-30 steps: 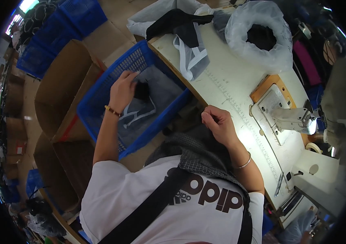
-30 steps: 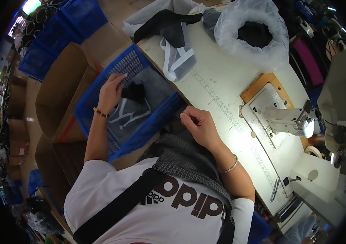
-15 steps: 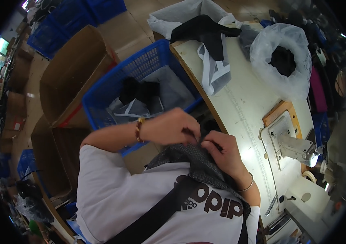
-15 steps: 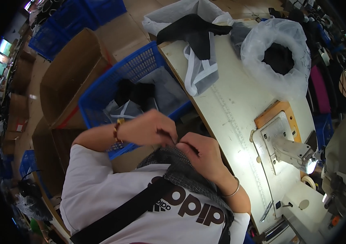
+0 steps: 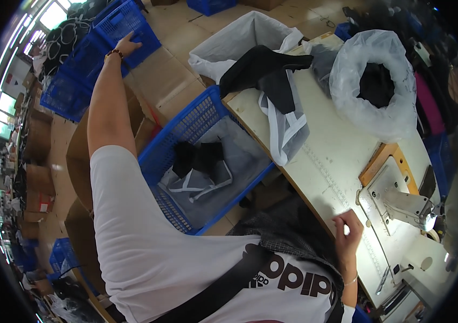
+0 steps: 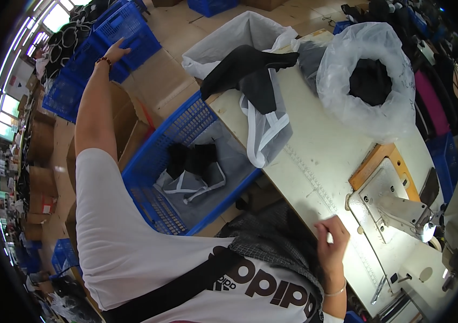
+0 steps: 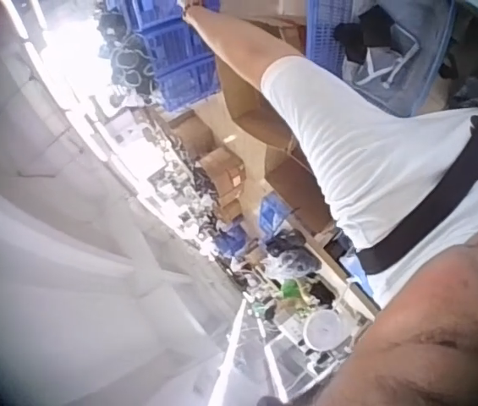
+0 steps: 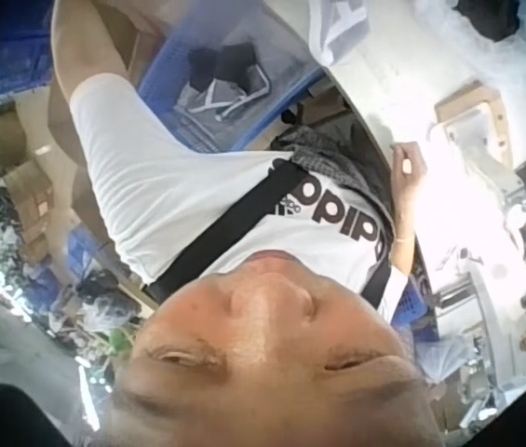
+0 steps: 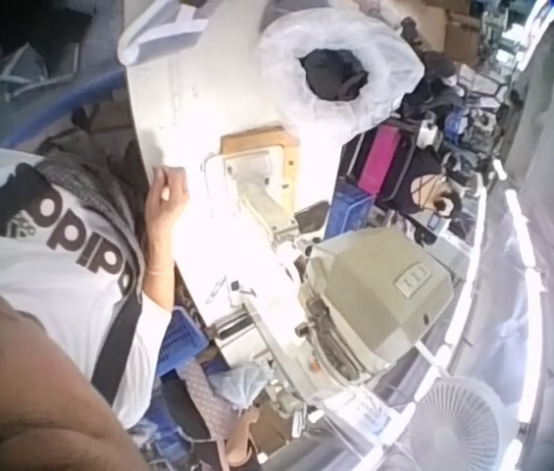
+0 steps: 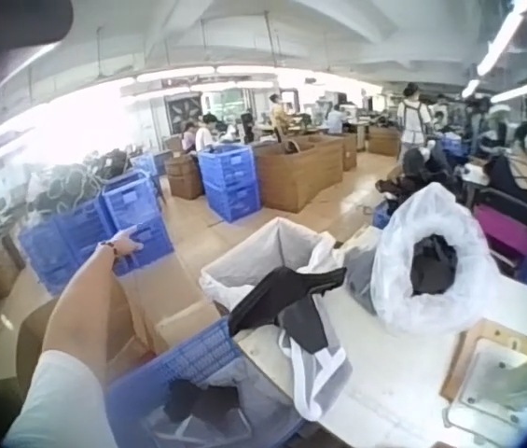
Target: Using a sewing machine to stitch together components of a shoe upper in a manufacturing setting.
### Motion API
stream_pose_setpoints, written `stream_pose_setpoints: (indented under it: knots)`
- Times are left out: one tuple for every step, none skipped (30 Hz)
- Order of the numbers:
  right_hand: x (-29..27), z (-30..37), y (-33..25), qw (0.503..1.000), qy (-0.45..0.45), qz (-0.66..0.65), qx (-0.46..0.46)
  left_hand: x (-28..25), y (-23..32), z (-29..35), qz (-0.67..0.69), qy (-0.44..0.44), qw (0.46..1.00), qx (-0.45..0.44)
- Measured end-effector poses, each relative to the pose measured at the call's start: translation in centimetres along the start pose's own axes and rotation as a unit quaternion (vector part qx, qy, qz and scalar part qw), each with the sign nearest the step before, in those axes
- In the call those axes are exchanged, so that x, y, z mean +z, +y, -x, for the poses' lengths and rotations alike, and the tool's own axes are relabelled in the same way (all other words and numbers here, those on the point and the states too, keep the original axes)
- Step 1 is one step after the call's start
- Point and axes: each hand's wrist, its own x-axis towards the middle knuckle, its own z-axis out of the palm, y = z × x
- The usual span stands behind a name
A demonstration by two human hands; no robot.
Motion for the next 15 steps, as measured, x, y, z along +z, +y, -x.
stream_pose_setpoints:
  knots:
    - [-0.7, 0.8, 0.5, 0.999, 0.024, 0.011, 0.024, -0.2, -1.1, -1.4, -0.059, -0.018, 0.996, -0.067]
    - [-1.5, 1.5, 1.1, 0.998, 0.047, 0.023, 0.017, 0.3, -1.8, -2.5, -0.118, -0.028, 0.982, -0.145]
    - [-2.2, 2.3, 1.6, 0.997, 0.068, 0.040, 0.019, 0.9, -2.4, -3.0, -0.118, -0.038, 0.984, -0.131]
    - [-3.0, 3.1, 2.1, 0.994, 0.080, 0.047, 0.049, 1.2, -2.9, -2.9, -0.044, -0.010, 0.988, -0.148]
    - [-3.5, 3.9, 2.6, 0.990, 0.100, 0.037, 0.089, 1.5, -3.1, -2.6, 0.026, 0.007, 0.983, -0.183]
    - [-4.2, 4.5, 3.0, 0.988, 0.111, 0.043, 0.101, 1.5, -3.0, -2.2, 0.027, 0.002, 0.981, -0.192]
    - [-4.8, 5.2, 3.3, 0.984, 0.122, 0.052, 0.115, 1.5, -2.8, -1.4, 0.032, 0.007, 0.983, -0.181]
    - [-5.5, 5.6, 3.7, 0.985, 0.119, 0.071, 0.105, 1.3, -2.5, -0.6, 0.023, 0.030, 0.970, -0.242]
    - [-6.0, 5.9, 4.0, 0.985, 0.118, 0.072, 0.104, 1.3, -2.2, 0.2, 0.022, 0.056, 0.953, -0.297]
    - [-6.4, 6.1, 4.3, 0.983, 0.133, 0.090, 0.093, 1.3, -1.9, 1.0, 0.017, 0.053, 0.952, -0.301]
    - [-6.8, 6.3, 4.6, 0.980, 0.149, 0.109, 0.080, 1.4, -1.8, 1.6, -0.013, 0.084, 0.933, -0.350]
    - [-7.2, 6.4, 4.8, 0.979, 0.149, 0.111, 0.078, 1.9, -2.0, 2.1, -0.038, 0.132, 0.911, -0.389]
    - [-7.5, 6.4, 4.9, 0.978, 0.150, 0.128, 0.059, 2.4, -2.3, 2.5, -0.042, 0.114, 0.909, -0.398]
    - [-7.7, 6.5, 5.1, 0.977, 0.153, 0.145, 0.041, 3.3, -2.9, 2.9, -0.003, 0.139, 0.912, -0.386]
    - [-7.9, 6.5, 5.1, 0.974, 0.155, 0.162, 0.024, 4.1, -3.7, 3.3, 0.035, 0.163, 0.913, -0.373]
